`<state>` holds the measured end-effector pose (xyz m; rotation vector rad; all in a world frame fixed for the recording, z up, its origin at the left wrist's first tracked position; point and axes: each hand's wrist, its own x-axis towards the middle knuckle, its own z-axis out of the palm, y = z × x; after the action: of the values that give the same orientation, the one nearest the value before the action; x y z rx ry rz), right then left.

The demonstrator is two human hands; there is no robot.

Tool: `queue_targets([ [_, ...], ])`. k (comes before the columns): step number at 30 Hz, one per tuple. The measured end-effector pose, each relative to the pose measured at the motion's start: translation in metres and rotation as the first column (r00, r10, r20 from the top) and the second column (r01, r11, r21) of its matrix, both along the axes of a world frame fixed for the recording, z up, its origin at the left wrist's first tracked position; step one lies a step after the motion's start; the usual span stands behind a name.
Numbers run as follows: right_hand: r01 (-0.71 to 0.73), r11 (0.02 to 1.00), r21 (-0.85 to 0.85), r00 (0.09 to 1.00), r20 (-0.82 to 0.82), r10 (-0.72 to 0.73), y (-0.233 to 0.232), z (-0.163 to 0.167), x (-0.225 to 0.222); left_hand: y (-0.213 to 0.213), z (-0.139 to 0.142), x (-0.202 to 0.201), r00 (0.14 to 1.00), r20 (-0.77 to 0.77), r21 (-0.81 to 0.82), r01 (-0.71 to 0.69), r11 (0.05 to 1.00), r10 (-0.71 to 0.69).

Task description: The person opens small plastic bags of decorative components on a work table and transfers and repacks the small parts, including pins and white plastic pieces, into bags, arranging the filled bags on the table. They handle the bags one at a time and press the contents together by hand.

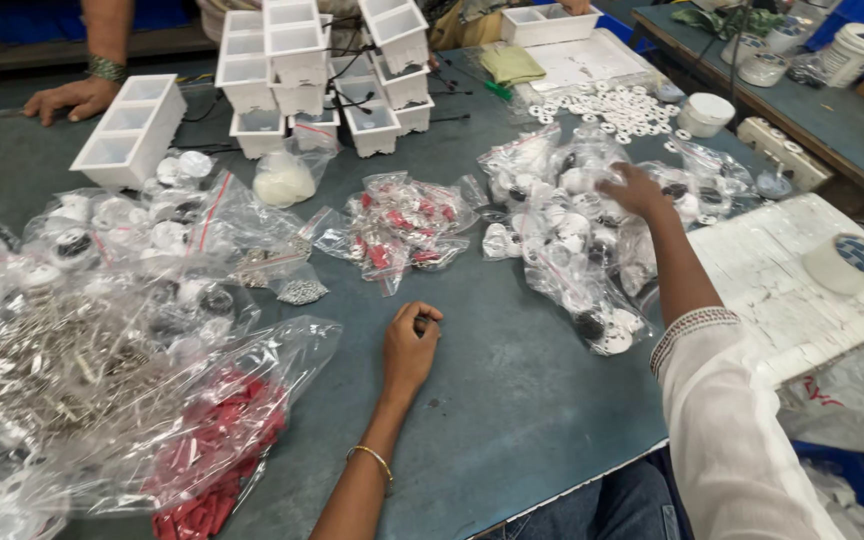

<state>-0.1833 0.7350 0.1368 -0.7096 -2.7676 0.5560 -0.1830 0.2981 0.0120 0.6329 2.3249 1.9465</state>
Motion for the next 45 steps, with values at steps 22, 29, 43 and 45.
queue_targets([
  [22,0.073,0.940,0.334,0.985,-0.172,-0.016,0.009,-0.030,0.027,0.002,-0.007,-0.003,0.999,-0.033,0.019,0.022,1.000,-0.022],
  [29,0.238,0.959,0.154,0.810,-0.576,-0.108,0.004,-0.013,0.028,-0.003,-0.002,-0.002,0.996,0.074,0.095,0.045,0.995,-0.052],
  [43,0.327,0.856,0.399,0.929,0.027,-0.368,0.040,0.024,0.055,-0.002,-0.001,0.001,1.000,0.019,0.003,-0.003,1.000,0.003],
  [45,0.118,0.920,0.374,0.903,0.344,-0.256,0.037,0.027,0.040,0.000,-0.001,0.001,1.000,0.008,-0.008,-0.008,1.000,0.008],
])
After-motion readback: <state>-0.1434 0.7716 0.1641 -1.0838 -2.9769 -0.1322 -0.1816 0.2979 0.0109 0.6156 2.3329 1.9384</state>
